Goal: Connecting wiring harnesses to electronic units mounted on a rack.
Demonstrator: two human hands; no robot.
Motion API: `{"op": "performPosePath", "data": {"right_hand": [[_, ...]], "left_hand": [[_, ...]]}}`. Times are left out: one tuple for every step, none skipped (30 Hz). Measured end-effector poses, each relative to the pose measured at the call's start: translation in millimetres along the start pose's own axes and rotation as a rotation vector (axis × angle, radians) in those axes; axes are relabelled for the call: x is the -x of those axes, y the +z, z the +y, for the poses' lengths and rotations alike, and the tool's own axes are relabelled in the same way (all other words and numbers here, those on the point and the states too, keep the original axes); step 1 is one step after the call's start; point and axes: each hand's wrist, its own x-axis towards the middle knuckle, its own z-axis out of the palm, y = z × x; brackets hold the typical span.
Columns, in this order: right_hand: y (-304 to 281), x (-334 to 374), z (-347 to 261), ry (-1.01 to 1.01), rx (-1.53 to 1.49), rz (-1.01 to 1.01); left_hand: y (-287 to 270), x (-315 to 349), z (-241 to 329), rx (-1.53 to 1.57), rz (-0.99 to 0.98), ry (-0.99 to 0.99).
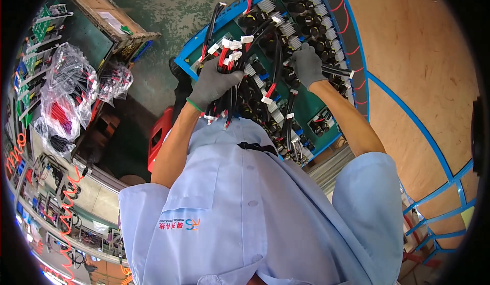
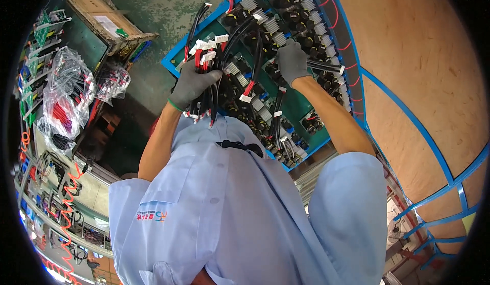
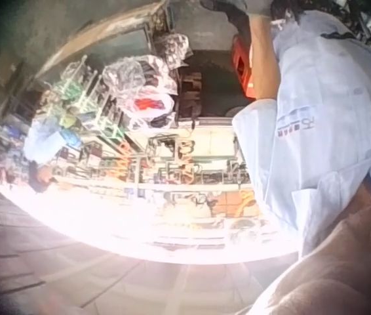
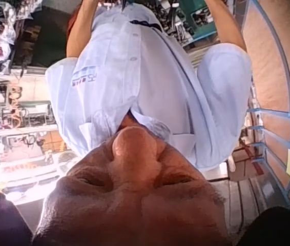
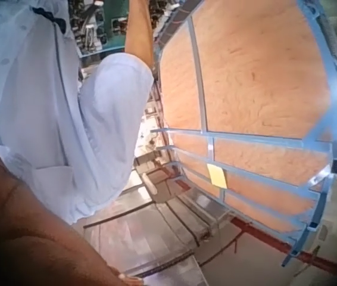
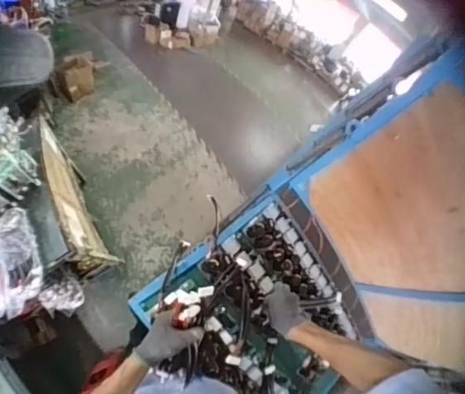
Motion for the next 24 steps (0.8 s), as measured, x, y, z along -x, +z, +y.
{"op": "performPosePath", "data": {"right_hand": [[3, 0, 1, 0.004, -0.002, -0.005], [5, 1, 2, -0.025, -0.078, 0.013], [7, 2, 3, -0.053, -0.155, 0.031], [8, 1, 4, -0.05, -0.156, 0.026], [5, 0, 5, -0.048, -0.161, -0.011], [5, -2, 5, -0.046, -0.165, -0.047], [9, -4, 5, -0.041, -0.169, -0.051], [12, -6, 2, 0.01, -0.178, -0.054], [15, -7, 0, 0.061, -0.187, -0.057], [17, -7, 1, 0.069, -0.191, -0.06], [9, -7, -2, 0.077, -0.208, -0.063], [5, -6, -4, 0.086, -0.225, -0.064], [11, -6, -3, 0.094, -0.228, -0.066], [14, -11, -4, 0.185, -0.265, -0.082], [16, -12, -4, 0.275, -0.301, -0.096], [17, -8, -2, 0.284, -0.303, -0.087], [7, -6, -6, 0.193, -0.184, -0.103], [0, -5, -10, 0.101, -0.062, -0.118], [-1, -7, -12, 0.099, -0.061, -0.103], [-3, -9, -10, 0.111, -0.083, -0.089], [-3, -11, -8, 0.119, -0.105, -0.075], [-1, -7, -7, 0.112, -0.099, -0.059], [1, -1, -6, 0.121, -0.141, -0.066], [3, 1, -4, 0.129, -0.184, -0.075]], "left_hand": [[-2, 0, -1, 0.013, -0.012, -0.016], [-3, 0, -1, 0.027, -0.023, -0.032], [-4, -1, -1, 0.027, -0.027, -0.037], [-4, -2, -1, 0.002, -0.041, -0.046], [-5, -4, 0, -0.025, -0.056, -0.054], [-6, -5, 0, -0.027, -0.061, -0.059], [-7, -5, -1, -0.005, -0.063, -0.065], [-6, -5, -1, 0.016, -0.066, -0.071], [-7, -6, 0, 0.012, -0.073, -0.076], [-7, -6, 1, -0.011, -0.076, -0.071], [-7, -6, 2, -0.035, -0.079, -0.067], [-7, -5, 2, -0.038, -0.087, -0.071], [-6, -4, 3, -0.009, -0.082, -0.061], [-5, -5, 4, 0.018, -0.081, -0.047], [-4, -5, 3, 0.012, -0.092, -0.043], [-2, -5, -1, 0.019, -0.089, -0.029], [-3, -4, -4, 0.027, -0.078, -0.01], [-4, -4, -7, 0.023, -0.077, 0.003], [-5, -5, -10, 0.005, -0.074, 0.01], [-4, -5, -9, -0.009, -0.071, 0.023], [-4, -4, -9, -0.008, -0.065, 0.041], [-5, -1, -10, -0.015, -0.079, 0.022], [-4, 1, -6, -0.023, -0.091, 0.002], [-2, 3, -3, -0.006, -0.074, 0.017]]}}
